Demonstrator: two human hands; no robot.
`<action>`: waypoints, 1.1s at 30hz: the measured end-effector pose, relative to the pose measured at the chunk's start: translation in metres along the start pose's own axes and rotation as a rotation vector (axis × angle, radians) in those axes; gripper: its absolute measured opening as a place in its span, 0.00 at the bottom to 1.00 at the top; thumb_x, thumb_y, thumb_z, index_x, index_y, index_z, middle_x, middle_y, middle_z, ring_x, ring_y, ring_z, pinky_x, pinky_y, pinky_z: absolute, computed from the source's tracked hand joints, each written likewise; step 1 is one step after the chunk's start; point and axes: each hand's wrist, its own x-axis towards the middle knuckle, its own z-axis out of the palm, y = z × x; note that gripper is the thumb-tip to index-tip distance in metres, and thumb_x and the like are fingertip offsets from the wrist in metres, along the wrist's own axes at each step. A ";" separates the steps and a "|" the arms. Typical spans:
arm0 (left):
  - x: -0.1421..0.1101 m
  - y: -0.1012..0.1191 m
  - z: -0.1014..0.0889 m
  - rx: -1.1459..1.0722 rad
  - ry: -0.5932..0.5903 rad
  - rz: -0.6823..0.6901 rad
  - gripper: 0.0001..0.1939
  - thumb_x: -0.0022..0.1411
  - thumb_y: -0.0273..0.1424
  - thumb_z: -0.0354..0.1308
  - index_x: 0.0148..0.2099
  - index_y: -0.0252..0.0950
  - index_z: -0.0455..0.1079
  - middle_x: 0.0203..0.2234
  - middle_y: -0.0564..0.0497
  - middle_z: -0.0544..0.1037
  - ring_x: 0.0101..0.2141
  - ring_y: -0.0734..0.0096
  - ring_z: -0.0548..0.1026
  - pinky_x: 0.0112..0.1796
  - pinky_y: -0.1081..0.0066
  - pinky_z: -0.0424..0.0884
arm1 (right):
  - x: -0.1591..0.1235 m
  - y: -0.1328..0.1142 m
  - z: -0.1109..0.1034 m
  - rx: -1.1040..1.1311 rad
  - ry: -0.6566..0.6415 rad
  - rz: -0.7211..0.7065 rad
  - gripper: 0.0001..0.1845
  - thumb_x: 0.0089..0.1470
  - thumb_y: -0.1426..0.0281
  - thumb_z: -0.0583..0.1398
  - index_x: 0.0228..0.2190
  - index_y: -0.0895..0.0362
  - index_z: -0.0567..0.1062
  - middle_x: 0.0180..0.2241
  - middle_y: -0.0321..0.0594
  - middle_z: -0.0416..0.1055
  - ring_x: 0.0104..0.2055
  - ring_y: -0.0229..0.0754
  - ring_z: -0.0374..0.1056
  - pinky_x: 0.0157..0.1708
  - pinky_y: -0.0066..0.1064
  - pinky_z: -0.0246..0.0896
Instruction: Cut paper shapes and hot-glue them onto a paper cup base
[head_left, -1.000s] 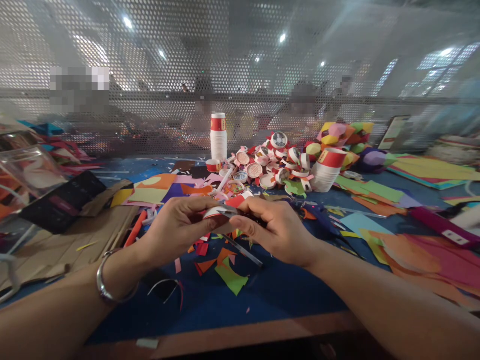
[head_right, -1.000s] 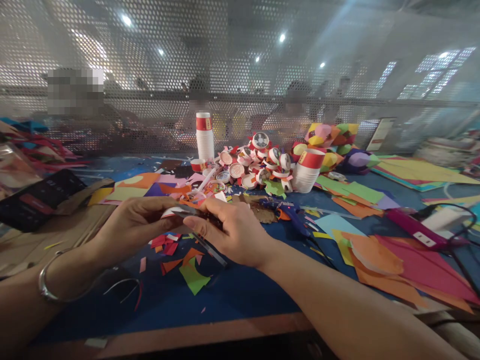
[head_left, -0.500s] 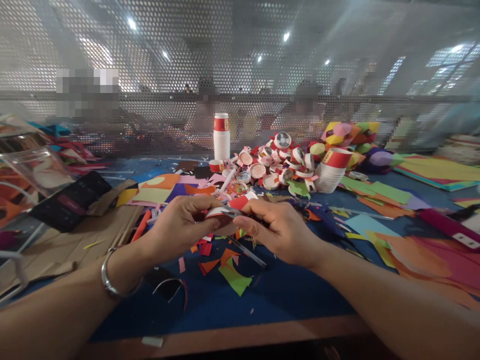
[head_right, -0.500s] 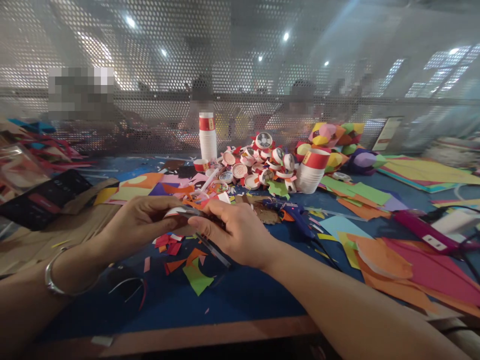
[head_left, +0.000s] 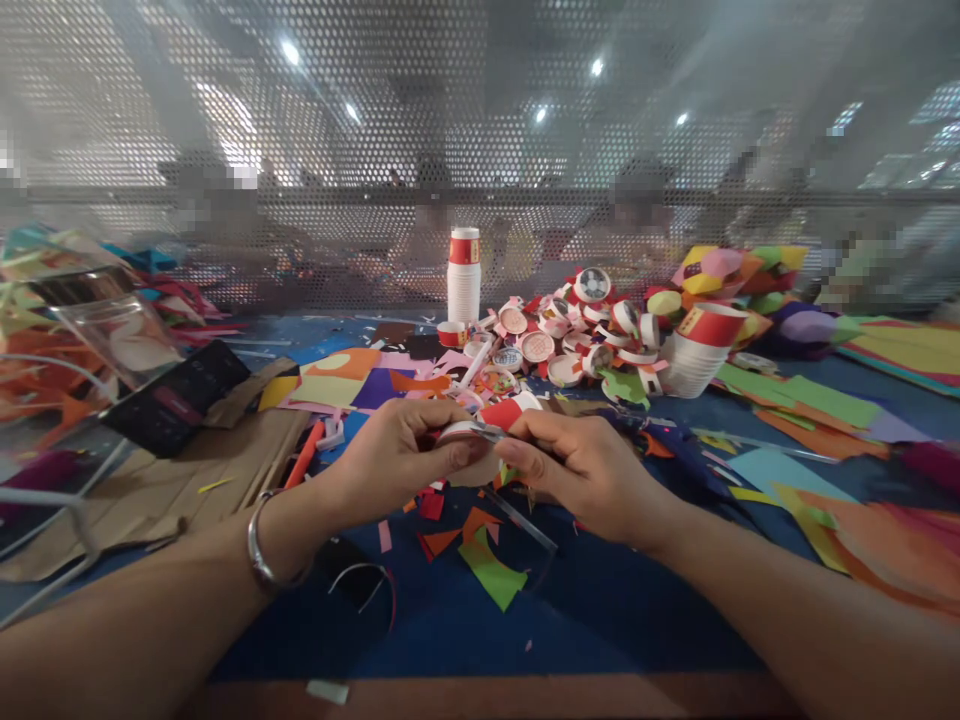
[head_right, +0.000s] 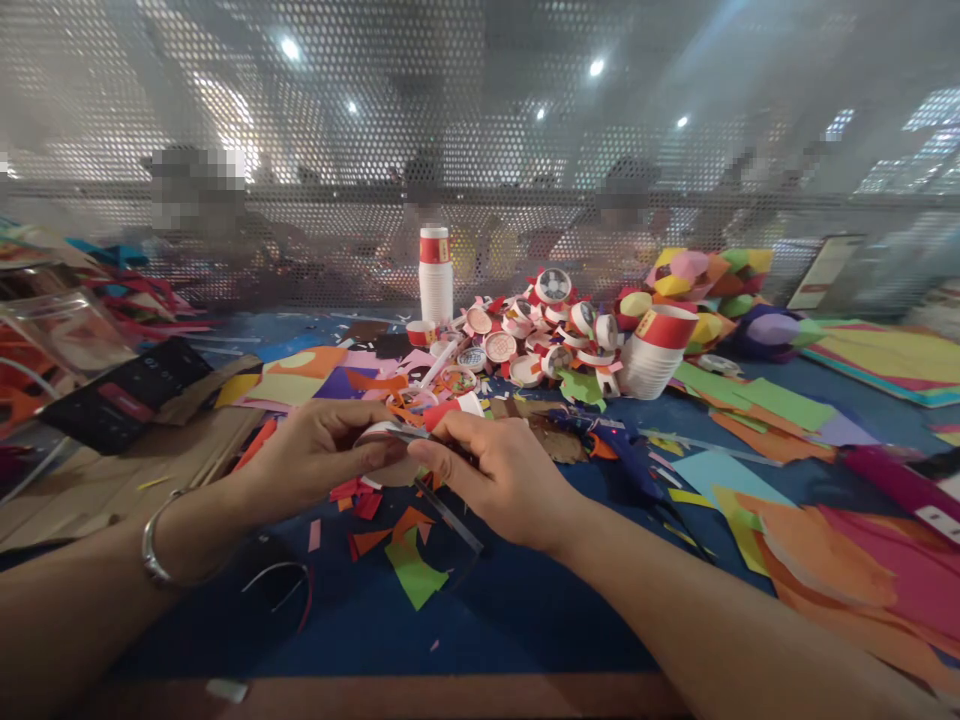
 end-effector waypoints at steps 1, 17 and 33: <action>0.000 0.000 0.000 -0.007 -0.002 -0.005 0.11 0.63 0.35 0.60 0.32 0.34 0.72 0.24 0.54 0.68 0.26 0.76 0.64 0.27 0.75 0.62 | 0.000 0.000 0.000 0.005 -0.004 0.007 0.22 0.64 0.53 0.56 0.26 0.55 0.69 0.19 0.29 0.54 0.21 0.34 0.51 0.21 0.29 0.47; 0.006 0.000 0.001 -0.096 0.038 -0.153 0.08 0.59 0.34 0.63 0.33 0.34 0.72 0.26 0.55 0.72 0.28 0.75 0.69 0.29 0.74 0.64 | 0.006 0.009 0.000 0.152 0.041 0.082 0.22 0.62 0.52 0.58 0.25 0.55 0.69 0.20 0.31 0.59 0.22 0.34 0.54 0.22 0.30 0.48; 0.008 -0.004 0.007 -0.169 0.089 -0.143 0.09 0.65 0.37 0.59 0.39 0.35 0.68 0.27 0.55 0.72 0.28 0.75 0.69 0.30 0.73 0.65 | 0.013 0.021 0.003 0.308 0.015 0.154 0.20 0.61 0.52 0.61 0.29 0.56 0.72 0.18 0.28 0.59 0.20 0.31 0.52 0.19 0.27 0.45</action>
